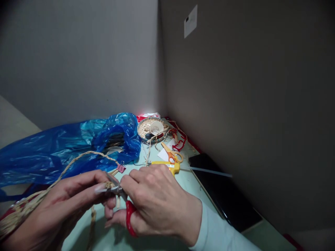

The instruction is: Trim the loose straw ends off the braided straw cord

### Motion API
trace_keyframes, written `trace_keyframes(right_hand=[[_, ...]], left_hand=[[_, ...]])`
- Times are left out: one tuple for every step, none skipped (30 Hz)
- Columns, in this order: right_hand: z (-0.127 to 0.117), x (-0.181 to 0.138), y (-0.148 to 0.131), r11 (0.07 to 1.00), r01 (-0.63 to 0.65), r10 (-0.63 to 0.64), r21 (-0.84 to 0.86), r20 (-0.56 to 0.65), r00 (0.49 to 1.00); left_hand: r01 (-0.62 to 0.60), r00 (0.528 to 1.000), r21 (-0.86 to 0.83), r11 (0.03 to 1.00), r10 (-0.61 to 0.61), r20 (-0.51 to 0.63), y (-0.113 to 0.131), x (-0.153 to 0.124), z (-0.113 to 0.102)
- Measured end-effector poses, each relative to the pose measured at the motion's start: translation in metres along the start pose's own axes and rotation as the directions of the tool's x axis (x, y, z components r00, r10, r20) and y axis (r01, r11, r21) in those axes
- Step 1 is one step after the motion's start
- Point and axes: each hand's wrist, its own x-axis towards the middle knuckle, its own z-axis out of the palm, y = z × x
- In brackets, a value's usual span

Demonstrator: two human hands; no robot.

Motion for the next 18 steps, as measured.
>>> trace_keyframes(right_hand=[[0.0000,0.0002,-0.0002,1.000,-0.002,0.002,0.008,0.004,1.000],[-0.0001,0.0003,-0.0004,1.000,0.000,0.000,0.020,0.007,1.000],[-0.0002,0.0005,-0.0005,0.999,0.001,-0.001,0.035,0.010,1.000],[-0.0002,0.0006,-0.0005,0.999,0.002,-0.003,0.049,0.012,1.000],[-0.0001,0.0007,-0.0003,0.998,0.003,-0.004,0.062,0.014,1.000],[0.0002,0.0007,-0.0002,0.997,0.004,-0.005,0.071,0.016,1.000],[0.0006,0.0006,0.0000,0.997,0.004,-0.006,0.075,0.016,1.000],[0.0011,0.0006,0.0001,0.997,0.004,-0.006,0.072,0.017,1.000],[0.0017,0.0005,0.0001,0.998,0.004,-0.005,0.065,0.018,1.000],[0.0022,0.0005,0.0000,0.998,0.003,-0.004,0.056,0.020,1.000],[0.0026,0.0004,-0.0003,0.999,-0.002,0.001,0.044,0.023,1.000],[0.0029,0.0004,-0.0006,0.999,-0.010,0.009,0.038,0.027,1.000],[0.0031,0.0005,-0.0010,0.999,-0.018,0.017,0.034,0.031,0.999],[0.0032,0.0005,-0.0013,0.999,-0.027,0.026,0.030,0.032,0.999],[0.0035,0.0005,-0.0015,0.999,-0.028,0.027,0.026,0.037,0.999],[0.0040,0.0006,-0.0016,0.999,-0.033,0.032,0.023,0.042,0.999],[0.0049,0.0006,-0.0015,0.999,-0.040,0.039,0.021,0.047,0.998],[0.0061,0.0006,-0.0012,0.999,-0.046,0.045,0.020,0.051,0.998]], left_hand=[[0.007,1.000,-0.016,1.000,-0.007,0.005,-0.0006,-0.0002,-0.0001],[0.016,1.000,-0.034,0.999,-0.016,0.006,-0.0012,-0.0004,-0.0002],[0.023,1.000,-0.051,0.998,-0.023,0.007,-0.0016,-0.0005,-0.0003],[0.032,0.999,-0.061,0.998,-0.032,0.004,-0.0018,-0.0005,-0.0004],[0.039,0.999,-0.067,0.997,-0.039,0.002,-0.0020,-0.0004,-0.0006],[0.043,0.999,-0.075,0.996,-0.043,0.000,-0.0022,-0.0001,-0.0009],[0.046,0.999,-0.080,0.996,-0.046,0.001,-0.0023,0.0004,-0.0014],[0.044,0.999,-0.084,0.995,-0.045,0.000,-0.0026,0.0010,-0.0022],[0.040,0.999,-0.084,0.996,-0.040,0.003,-0.0031,0.0019,-0.0031],[0.035,0.999,-0.082,0.996,-0.035,0.006,-0.0036,0.0029,-0.0042],[0.036,0.999,-0.076,0.996,-0.036,0.010,-0.0042,0.0040,-0.0053],[0.044,0.999,-0.061,0.997,-0.044,0.008,-0.0048,0.0050,-0.0063],[0.045,0.999,-0.043,0.998,-0.046,-0.001,-0.0052,0.0060,-0.0070],[0.039,0.999,-0.024,0.999,-0.039,-0.014,-0.0055,0.0069,-0.0074],[0.031,0.999,-0.012,0.999,-0.031,-0.027,-0.0056,0.0076,-0.0073],[0.027,0.999,-0.013,1.000,-0.028,-0.039,-0.0056,0.0081,-0.0070],[0.025,0.999,-0.022,0.999,-0.026,-0.042,-0.0056,0.0086,-0.0064],[0.028,0.999,-0.039,0.999,-0.029,-0.040,-0.0057,0.0089,-0.0058]])
